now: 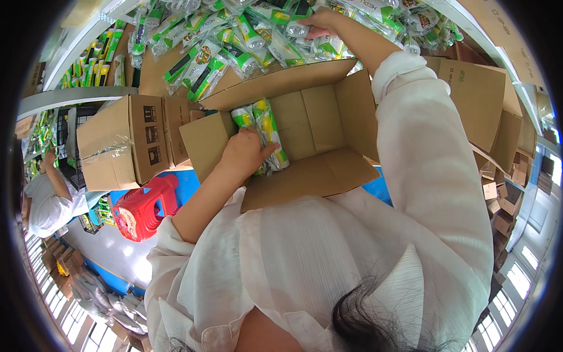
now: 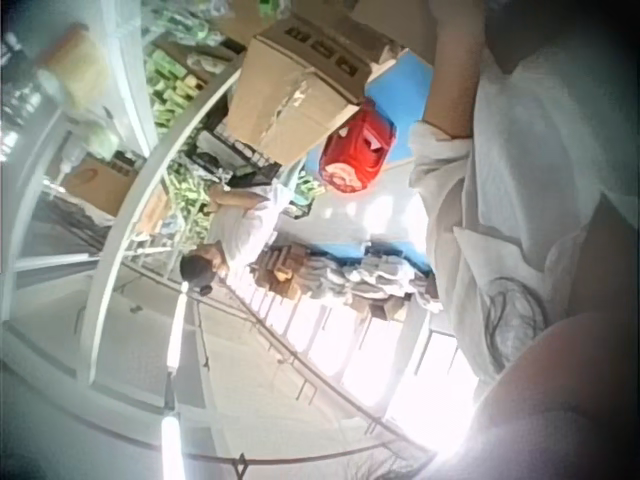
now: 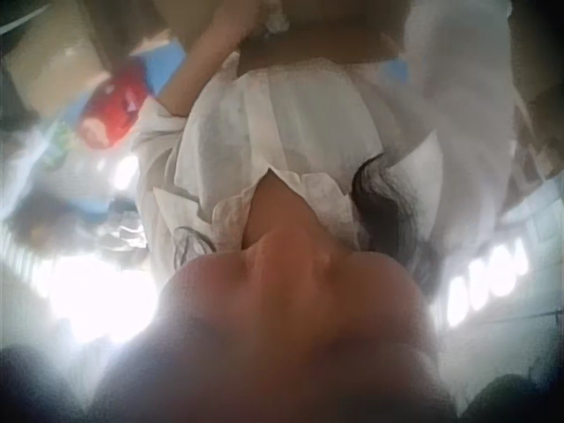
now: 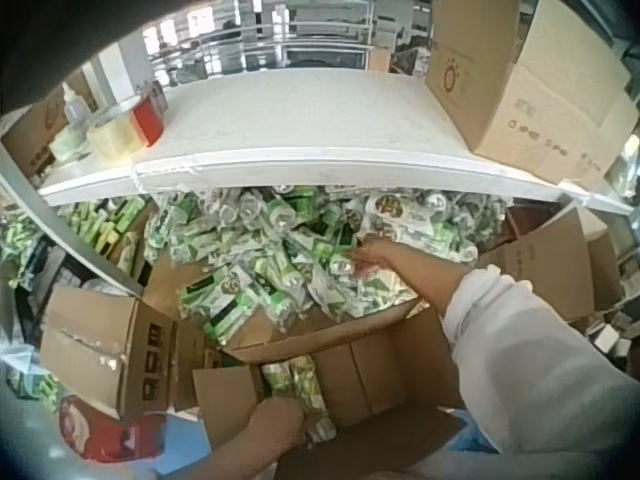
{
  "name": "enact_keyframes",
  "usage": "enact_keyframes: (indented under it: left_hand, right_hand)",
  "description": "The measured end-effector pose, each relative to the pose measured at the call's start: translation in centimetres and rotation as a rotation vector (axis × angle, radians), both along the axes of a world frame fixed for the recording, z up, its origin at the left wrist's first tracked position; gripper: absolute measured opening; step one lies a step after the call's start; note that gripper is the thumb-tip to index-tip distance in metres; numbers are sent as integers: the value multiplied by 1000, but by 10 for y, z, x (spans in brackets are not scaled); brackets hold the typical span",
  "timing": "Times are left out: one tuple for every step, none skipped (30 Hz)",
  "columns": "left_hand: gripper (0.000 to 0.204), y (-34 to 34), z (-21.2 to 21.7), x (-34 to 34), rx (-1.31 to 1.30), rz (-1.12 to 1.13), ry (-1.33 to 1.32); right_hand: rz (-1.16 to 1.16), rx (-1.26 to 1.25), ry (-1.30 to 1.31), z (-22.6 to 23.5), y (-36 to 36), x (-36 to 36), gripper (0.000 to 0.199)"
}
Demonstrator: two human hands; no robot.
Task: The person packs packaged products into cardboard boxes, then seals each box with adhesive tape using a tape dispenser.
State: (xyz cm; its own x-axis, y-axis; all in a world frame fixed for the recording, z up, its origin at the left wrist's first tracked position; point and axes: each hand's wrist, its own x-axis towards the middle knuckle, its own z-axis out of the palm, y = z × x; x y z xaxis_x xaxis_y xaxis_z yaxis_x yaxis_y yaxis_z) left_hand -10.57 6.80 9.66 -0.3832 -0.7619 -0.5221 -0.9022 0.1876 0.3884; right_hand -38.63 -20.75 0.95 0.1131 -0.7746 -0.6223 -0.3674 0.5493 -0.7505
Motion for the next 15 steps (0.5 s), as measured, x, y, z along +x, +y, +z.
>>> enact_keyframes:
  left_hand:
    - [49,-2,-1,-4,-2,-8,-9]
    - [54,-1,0,-8,50,9,-14]
    - [60,-2,0,-11,97,30,-18]
    - [60,1,-5,-13,92,25,-26]
    - [59,6,-15,-12,41,65,-39]
    - [58,6,-22,-14,-13,98,-47]
    - [58,6,-28,-13,-31,96,-47]
    - [55,1,-31,-13,35,27,-54]
    - [53,3,-37,-6,107,-22,-72]
    - [46,7,-54,2,28,-182,-89]
    - [46,5,-43,-3,17,-188,-89]
    - [44,2,-23,-12,56,-121,-177]
    - [44,1,-11,-18,94,-52,-265]
    - [44,1,-9,-20,84,-50,-262]
    - [47,4,-9,-22,-26,-26,-311]
  right_hand:
    - [9,81,83,11,9,16,64]
    - [2,83,73,13,15,27,64]
    - [50,81,84,16,17,37,67]
    - [98,77,96,18,17,39,71]
    - [103,64,89,17,14,39,71]
    - [-45,106,4,9,9,36,72]
    - [-191,146,-82,0,6,33,74]
    - [-133,119,-214,-26,-3,20,69]
    - [-204,90,-183,-18,6,33,61]
    - [-225,115,-186,-5,6,38,57]
    - [-270,142,-186,7,10,30,52]
    - [-276,133,-187,19,17,17,52]
    - [-209,199,-306,33,24,-3,49]
    - [-136,267,-420,50,32,-17,46]
    - [-156,298,-451,74,46,-22,43]
